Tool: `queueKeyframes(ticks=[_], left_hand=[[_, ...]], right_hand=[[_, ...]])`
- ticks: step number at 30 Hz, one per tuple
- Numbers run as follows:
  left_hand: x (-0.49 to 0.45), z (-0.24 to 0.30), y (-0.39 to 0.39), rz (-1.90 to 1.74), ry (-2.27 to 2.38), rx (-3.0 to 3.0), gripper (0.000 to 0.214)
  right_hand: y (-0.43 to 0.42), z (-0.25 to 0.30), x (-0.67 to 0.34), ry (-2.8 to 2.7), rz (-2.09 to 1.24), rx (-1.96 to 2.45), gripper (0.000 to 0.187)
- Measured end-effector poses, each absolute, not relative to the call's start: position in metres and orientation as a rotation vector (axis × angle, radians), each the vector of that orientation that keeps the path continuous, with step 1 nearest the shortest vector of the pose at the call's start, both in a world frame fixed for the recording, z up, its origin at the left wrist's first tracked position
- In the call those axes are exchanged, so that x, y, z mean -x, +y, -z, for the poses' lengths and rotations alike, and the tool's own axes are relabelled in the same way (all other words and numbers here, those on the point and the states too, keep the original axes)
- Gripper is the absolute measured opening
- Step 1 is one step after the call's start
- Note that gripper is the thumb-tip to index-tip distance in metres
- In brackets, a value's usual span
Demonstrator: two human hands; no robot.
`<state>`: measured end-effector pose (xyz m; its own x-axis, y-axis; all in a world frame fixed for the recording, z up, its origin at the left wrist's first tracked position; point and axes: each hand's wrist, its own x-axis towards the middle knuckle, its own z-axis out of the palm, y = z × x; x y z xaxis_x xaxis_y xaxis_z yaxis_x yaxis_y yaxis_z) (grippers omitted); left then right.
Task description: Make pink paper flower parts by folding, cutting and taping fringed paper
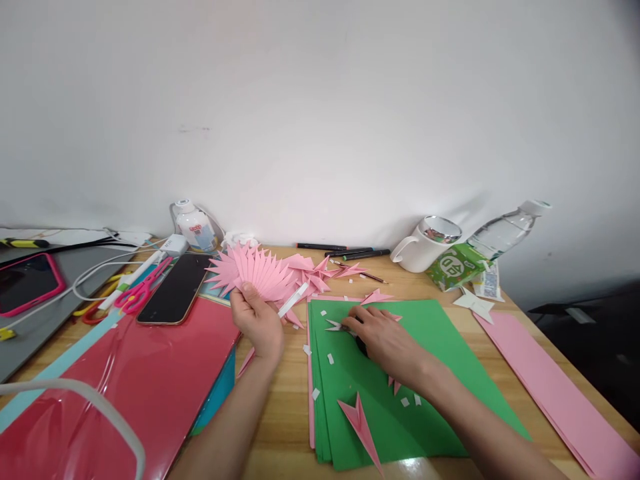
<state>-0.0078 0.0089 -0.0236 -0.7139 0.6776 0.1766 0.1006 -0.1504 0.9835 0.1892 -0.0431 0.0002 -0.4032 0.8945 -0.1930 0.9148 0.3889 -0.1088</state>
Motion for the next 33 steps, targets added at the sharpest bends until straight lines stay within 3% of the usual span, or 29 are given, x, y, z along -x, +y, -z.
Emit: queueKeyframes(ticks=[13,18,21,24,27,30,33], left_hand=[[0.008,0.028,0.011,-1.949,1.76,-0.911,0.035],[0.008,0.03,0.011,-1.949,1.744,-0.915,0.035],[0.008,0.031,0.012,-1.95,1.757,-0.919,0.033],[0.009,0.031,0.012,-1.952,1.787,-0.918,0.032],[0.01,0.031,0.012,-1.948,1.789,-0.929,0.033],[0.009,0.032,0.012,-1.948,1.775,-0.951,0.033],[0.009,0.032,0.011,-1.954,1.766,-0.959,0.034]], right_hand=[[-0.048,-0.007,-0.188,2.626,0.488,-1.653,0.047],[-0.054,0.013,-0.173,2.581,0.26,-1.793,0.063],[-0.053,0.018,-0.171,2.607,0.334,-1.82,0.071],[-0.05,0.014,-0.18,2.769,0.603,-1.823,0.072],[-0.047,0.012,-0.19,2.927,0.98,-1.922,0.055],[-0.046,0.018,-0.193,2.876,1.751,-2.031,0.031],[-0.046,0.022,-0.188,2.519,2.529,-1.962,0.037]])
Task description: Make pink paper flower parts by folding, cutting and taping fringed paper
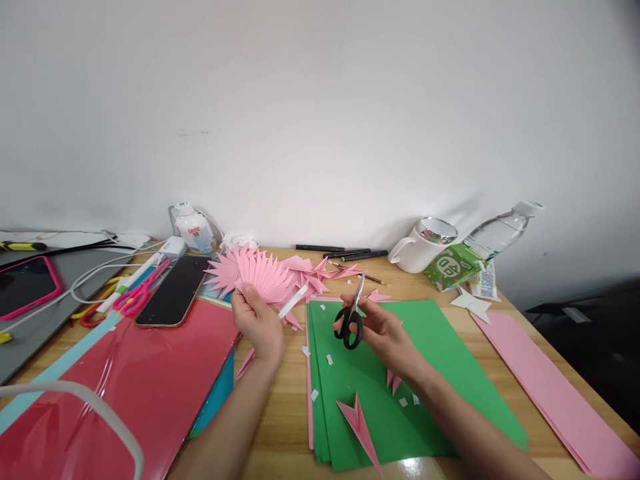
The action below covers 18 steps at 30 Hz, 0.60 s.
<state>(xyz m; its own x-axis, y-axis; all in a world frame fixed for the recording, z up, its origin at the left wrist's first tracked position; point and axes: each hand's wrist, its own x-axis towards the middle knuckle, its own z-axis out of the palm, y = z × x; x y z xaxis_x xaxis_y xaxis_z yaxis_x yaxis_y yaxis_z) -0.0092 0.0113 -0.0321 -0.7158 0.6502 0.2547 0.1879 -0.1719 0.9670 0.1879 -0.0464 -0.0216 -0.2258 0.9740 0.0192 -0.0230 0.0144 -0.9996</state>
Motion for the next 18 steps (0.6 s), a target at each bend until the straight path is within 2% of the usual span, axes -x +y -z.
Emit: queueKeyframes(ticks=[3,6,11,18], left_hand=[[0.009,0.032,0.011,-1.951,1.784,-0.966,0.034],[0.009,0.03,0.011,-1.947,1.812,-0.989,0.034],[0.007,0.028,0.009,-1.96,1.84,-1.032,0.035],[0.004,0.025,0.005,-1.938,1.822,-1.092,0.035]], right_hand=[[-0.05,0.014,-0.179,-1.339,-1.392,0.989,0.05],[-0.053,0.0,-0.168,-1.651,-1.165,1.051,0.069],[-0.052,-0.008,-0.15,-1.99,-0.764,1.271,0.035],[-0.045,-0.019,-0.136,-2.05,-0.632,1.479,0.037]])
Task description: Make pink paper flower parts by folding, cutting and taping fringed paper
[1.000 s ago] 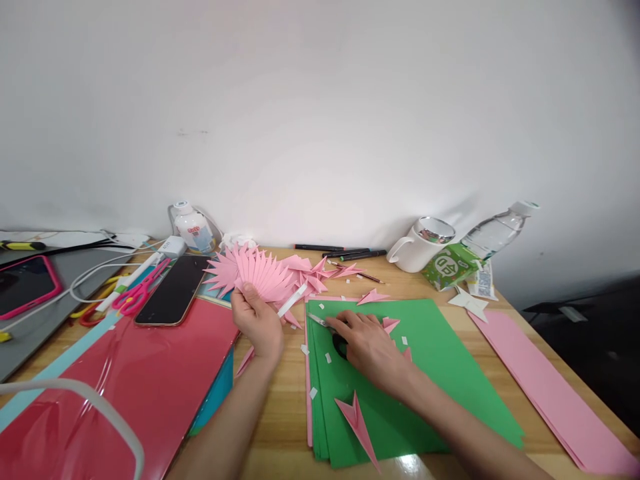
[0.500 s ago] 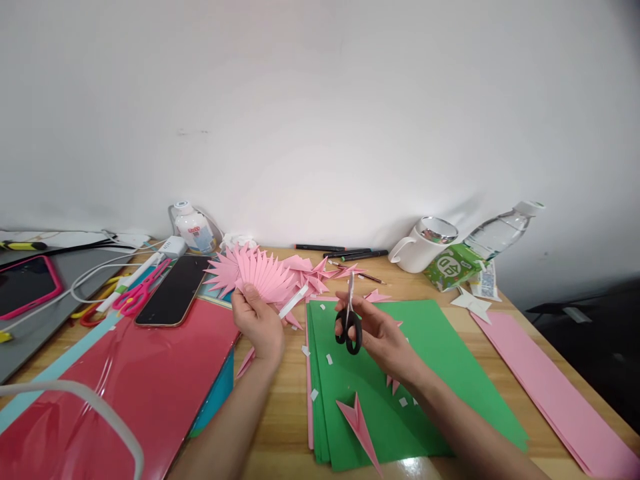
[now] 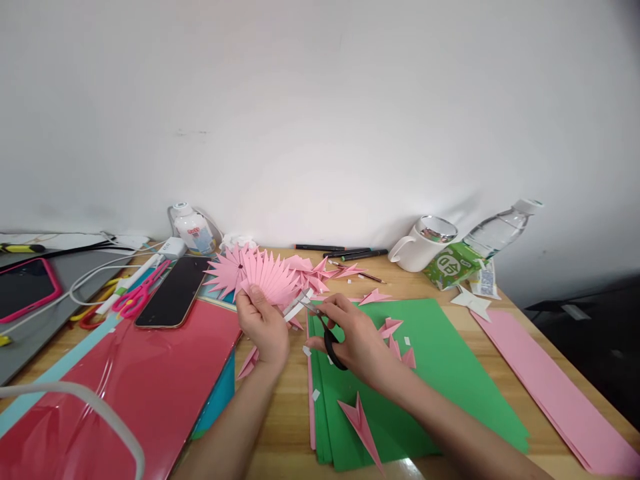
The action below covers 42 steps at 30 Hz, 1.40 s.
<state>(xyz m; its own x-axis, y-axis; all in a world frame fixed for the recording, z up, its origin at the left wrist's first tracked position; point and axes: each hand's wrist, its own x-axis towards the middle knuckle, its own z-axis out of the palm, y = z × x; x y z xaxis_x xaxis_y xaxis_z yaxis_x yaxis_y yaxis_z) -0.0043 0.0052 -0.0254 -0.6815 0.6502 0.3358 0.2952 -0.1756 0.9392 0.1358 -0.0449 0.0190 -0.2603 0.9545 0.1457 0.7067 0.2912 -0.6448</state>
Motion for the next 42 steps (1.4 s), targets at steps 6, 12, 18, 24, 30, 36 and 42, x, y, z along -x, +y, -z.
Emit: queueKeyframes(ticks=[6,12,18,24,30,36,42], left_hand=[[0.003,0.025,0.005,-1.933,1.819,-1.086,0.035],[0.003,0.025,0.004,-1.915,1.81,-1.079,0.035],[0.003,0.024,0.004,-1.903,1.805,-1.084,0.035],[0.003,0.023,0.004,-1.913,1.806,-1.089,0.033],[0.001,0.019,0.0,-1.878,1.854,-1.128,0.031],[0.005,0.016,0.004,-1.964,1.952,-1.126,0.031],[0.004,0.015,0.003,-1.976,1.928,-1.137,0.031]], right_hand=[[-0.044,-0.023,-0.134,-2.075,-0.631,1.488,0.033],[-0.044,-0.019,-0.137,-2.051,-0.625,1.47,0.031],[-0.045,-0.017,-0.138,-2.071,-0.554,1.45,0.019],[-0.046,-0.015,-0.142,-2.075,-0.502,1.425,0.013],[-0.045,-0.009,-0.15,-2.105,-0.285,1.447,0.011],[-0.039,-0.016,-0.163,-1.903,-0.12,1.494,0.017],[-0.047,-0.019,-0.144,-2.041,-0.54,1.458,0.028]])
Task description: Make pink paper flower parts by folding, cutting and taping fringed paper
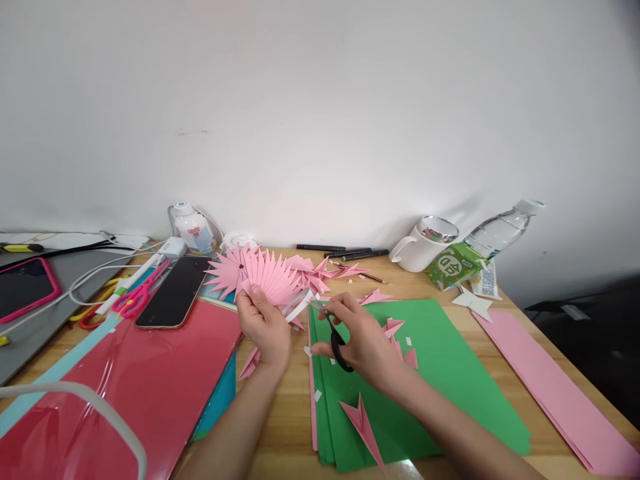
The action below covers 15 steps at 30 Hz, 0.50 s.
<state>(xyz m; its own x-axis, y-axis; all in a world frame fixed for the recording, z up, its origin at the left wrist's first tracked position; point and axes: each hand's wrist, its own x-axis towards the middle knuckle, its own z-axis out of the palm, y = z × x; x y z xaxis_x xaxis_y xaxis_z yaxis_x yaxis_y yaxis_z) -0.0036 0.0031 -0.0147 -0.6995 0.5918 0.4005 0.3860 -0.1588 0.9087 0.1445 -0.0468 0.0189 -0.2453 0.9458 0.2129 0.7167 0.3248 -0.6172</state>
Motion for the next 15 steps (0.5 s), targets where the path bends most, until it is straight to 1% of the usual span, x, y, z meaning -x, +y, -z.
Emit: queueKeyframes(ticks=[2,6,8,11,15], left_hand=[[0.003,0.015,0.002,-1.965,1.927,-1.134,0.033],[0.003,0.014,0.001,-1.946,1.936,-1.155,0.032],[0.003,0.013,0.001,-1.947,1.935,-1.164,0.032],[0.002,0.012,0.0,-1.948,1.932,-1.158,0.032],[0.002,0.011,0.0,-1.947,1.93,-1.159,0.033]], right_hand=[[-0.046,-0.016,-0.138,-2.044,-0.57,1.479,0.032],[-0.041,-0.011,-0.134,-2.071,-0.521,1.457,0.052],[-0.039,-0.009,-0.133,-2.084,-0.482,1.448,0.059],[-0.038,-0.009,-0.13,-2.093,-0.447,1.453,0.059],[-0.039,-0.011,-0.125,-2.113,-0.392,1.459,0.049]])
